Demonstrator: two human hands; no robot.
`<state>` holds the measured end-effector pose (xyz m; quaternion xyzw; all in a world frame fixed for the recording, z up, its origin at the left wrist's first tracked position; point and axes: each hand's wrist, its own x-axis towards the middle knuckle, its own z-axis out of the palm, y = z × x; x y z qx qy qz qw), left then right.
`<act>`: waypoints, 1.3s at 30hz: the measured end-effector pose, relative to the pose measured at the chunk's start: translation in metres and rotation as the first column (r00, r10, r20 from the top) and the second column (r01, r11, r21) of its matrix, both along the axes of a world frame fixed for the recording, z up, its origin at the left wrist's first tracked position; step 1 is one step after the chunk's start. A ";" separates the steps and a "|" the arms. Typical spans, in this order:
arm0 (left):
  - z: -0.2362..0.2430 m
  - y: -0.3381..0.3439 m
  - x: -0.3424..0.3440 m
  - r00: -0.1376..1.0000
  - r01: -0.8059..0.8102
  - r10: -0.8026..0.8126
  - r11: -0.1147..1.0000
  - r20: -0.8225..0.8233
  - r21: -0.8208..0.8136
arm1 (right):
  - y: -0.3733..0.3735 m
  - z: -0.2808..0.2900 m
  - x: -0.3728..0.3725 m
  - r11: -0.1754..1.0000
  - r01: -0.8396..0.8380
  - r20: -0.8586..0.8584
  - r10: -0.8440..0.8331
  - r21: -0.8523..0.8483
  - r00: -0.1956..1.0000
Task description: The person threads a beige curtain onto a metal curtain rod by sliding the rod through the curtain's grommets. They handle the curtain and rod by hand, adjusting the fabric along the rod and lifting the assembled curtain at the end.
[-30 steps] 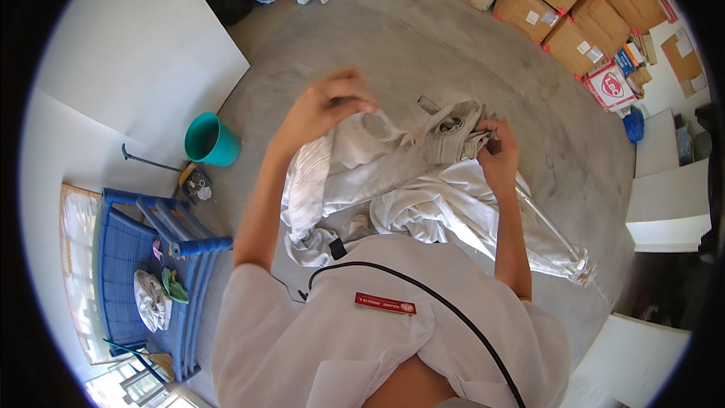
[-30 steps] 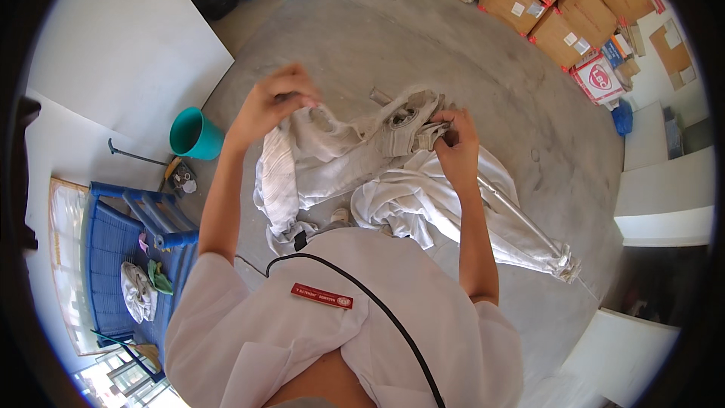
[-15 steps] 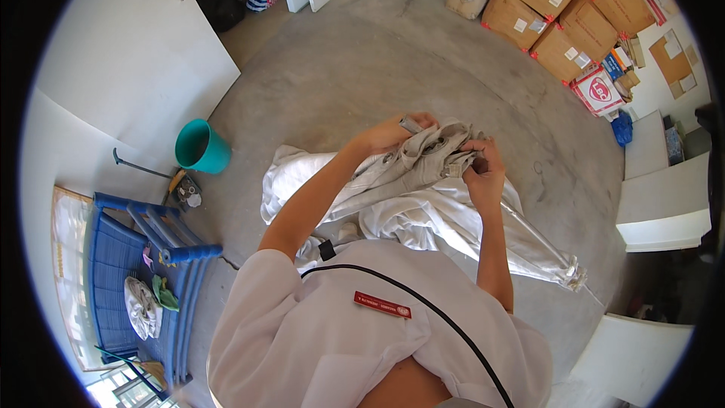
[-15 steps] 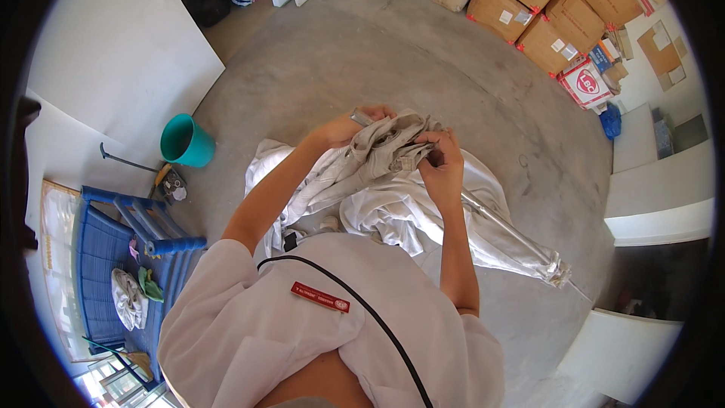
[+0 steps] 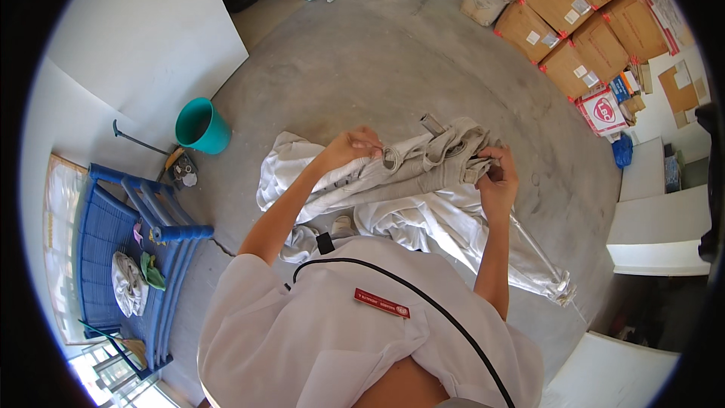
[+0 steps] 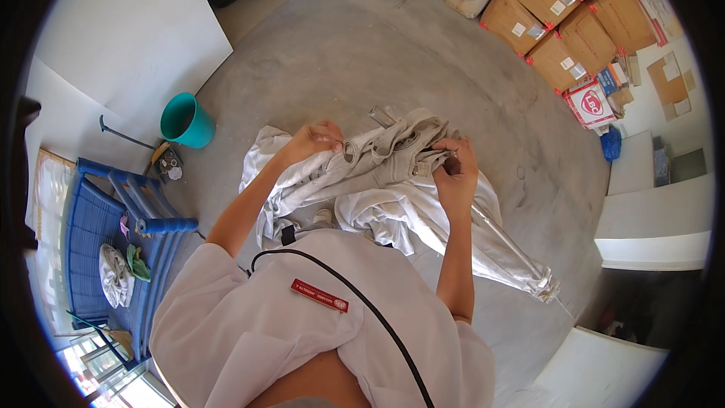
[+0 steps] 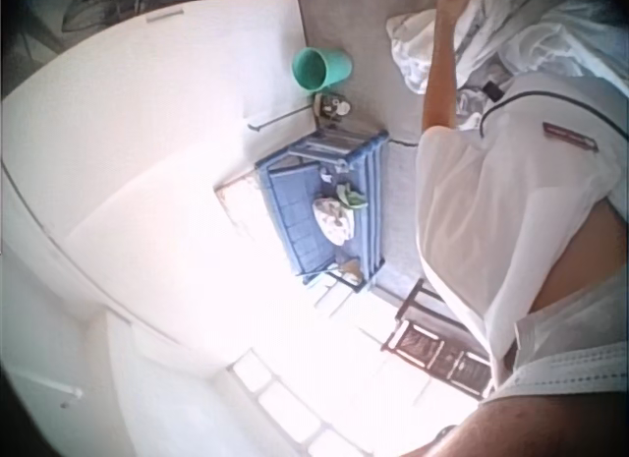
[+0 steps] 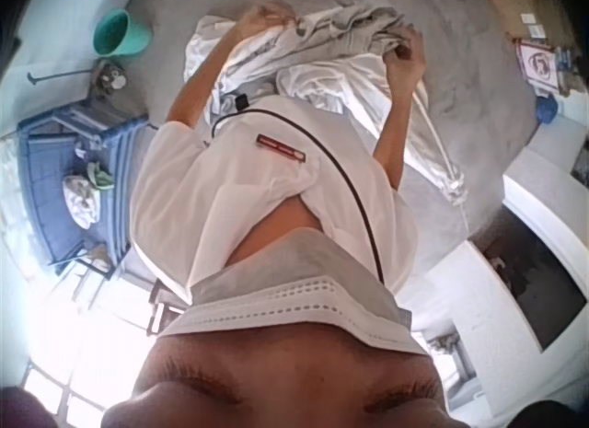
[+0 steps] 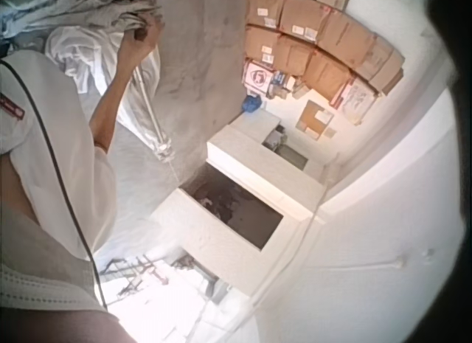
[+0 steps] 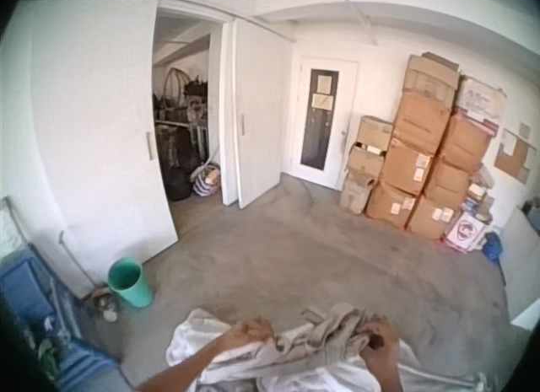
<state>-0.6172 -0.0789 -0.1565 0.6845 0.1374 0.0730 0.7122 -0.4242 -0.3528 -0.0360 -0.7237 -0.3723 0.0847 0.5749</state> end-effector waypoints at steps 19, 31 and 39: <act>-0.012 -0.025 -0.002 0.962 0.122 -0.100 0.990 -0.253 0.072 | -0.003 0.006 -0.002 1.000 -0.016 -0.054 0.017 0.018 0.998; 0.003 -0.023 -0.031 0.986 -0.013 0.047 0.978 -0.162 0.208 | 0.003 0.010 0.003 0.998 -0.042 -0.074 0.046 0.048 0.996; 0.067 0.014 -0.050 0.866 -0.492 0.369 0.515 0.336 0.702 | 0.019 -0.006 0.025 0.998 -0.062 -0.132 0.065 0.028 0.989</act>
